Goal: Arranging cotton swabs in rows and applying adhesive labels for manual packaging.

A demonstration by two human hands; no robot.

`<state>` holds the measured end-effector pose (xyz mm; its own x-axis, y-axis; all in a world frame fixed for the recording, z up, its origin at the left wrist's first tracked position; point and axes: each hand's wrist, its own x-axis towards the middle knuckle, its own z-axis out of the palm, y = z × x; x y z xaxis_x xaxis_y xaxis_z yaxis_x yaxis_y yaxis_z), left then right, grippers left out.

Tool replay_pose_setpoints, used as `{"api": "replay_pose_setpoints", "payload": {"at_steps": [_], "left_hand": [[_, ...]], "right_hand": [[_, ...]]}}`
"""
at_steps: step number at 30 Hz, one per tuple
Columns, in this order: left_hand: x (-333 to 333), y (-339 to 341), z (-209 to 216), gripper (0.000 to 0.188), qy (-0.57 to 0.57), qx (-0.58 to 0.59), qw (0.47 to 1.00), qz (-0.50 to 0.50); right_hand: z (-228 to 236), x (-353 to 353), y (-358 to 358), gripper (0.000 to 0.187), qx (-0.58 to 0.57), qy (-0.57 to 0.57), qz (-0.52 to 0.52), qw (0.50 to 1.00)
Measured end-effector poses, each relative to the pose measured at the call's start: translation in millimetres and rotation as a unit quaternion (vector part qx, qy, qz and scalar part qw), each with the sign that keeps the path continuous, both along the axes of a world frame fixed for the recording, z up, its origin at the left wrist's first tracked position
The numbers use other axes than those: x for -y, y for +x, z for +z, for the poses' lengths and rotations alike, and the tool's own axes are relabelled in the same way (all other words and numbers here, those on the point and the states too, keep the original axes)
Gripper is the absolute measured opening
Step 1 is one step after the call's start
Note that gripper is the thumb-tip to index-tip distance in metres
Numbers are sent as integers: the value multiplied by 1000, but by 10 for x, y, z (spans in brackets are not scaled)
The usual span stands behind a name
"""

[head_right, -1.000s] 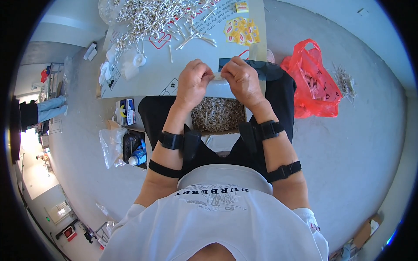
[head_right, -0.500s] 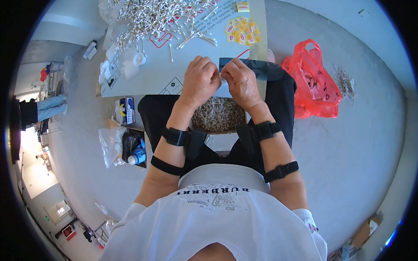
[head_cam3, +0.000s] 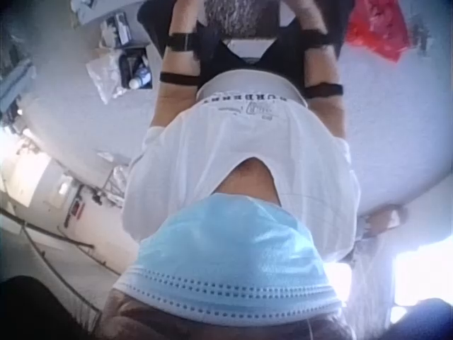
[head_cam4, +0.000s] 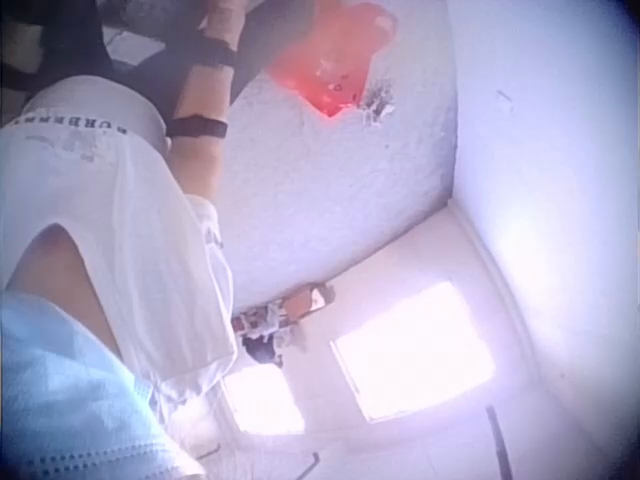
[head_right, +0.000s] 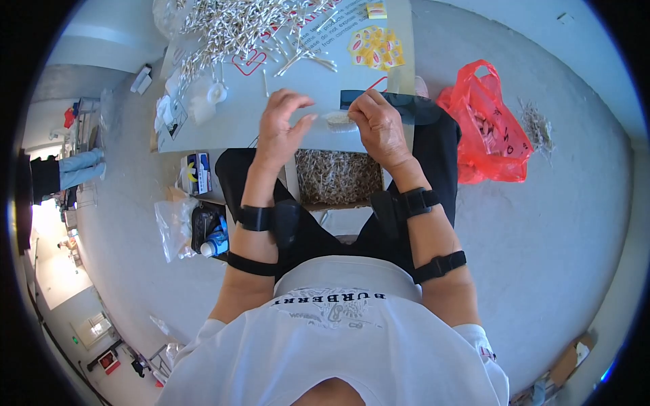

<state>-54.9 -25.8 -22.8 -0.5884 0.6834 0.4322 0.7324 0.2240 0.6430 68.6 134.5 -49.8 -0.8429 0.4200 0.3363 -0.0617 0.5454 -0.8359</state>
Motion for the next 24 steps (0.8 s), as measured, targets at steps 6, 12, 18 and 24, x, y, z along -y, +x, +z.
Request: {"api": "replay_pose_setpoints", "payload": {"at_steps": [6, 12, 18, 24], "left_hand": [[-168, 90, -142, 14, -38, 29, 999, -20], [-166, 138, -127, 15, -35, -19, 999, -16], [-158, 158, -122, 16, -53, -38, 998, -8], [-169, 164, -156, 15, -32, 37, 999, -15]], "right_hand": [[39, 9, -26, 8, 12, -2, 16, 1000], [163, 64, -120, 7, 4, 60, 31, 998], [119, -35, -115, 10, 11, 190, 32, 981], [65, -96, 40, 10, 87, 1, 15, 996]]}}
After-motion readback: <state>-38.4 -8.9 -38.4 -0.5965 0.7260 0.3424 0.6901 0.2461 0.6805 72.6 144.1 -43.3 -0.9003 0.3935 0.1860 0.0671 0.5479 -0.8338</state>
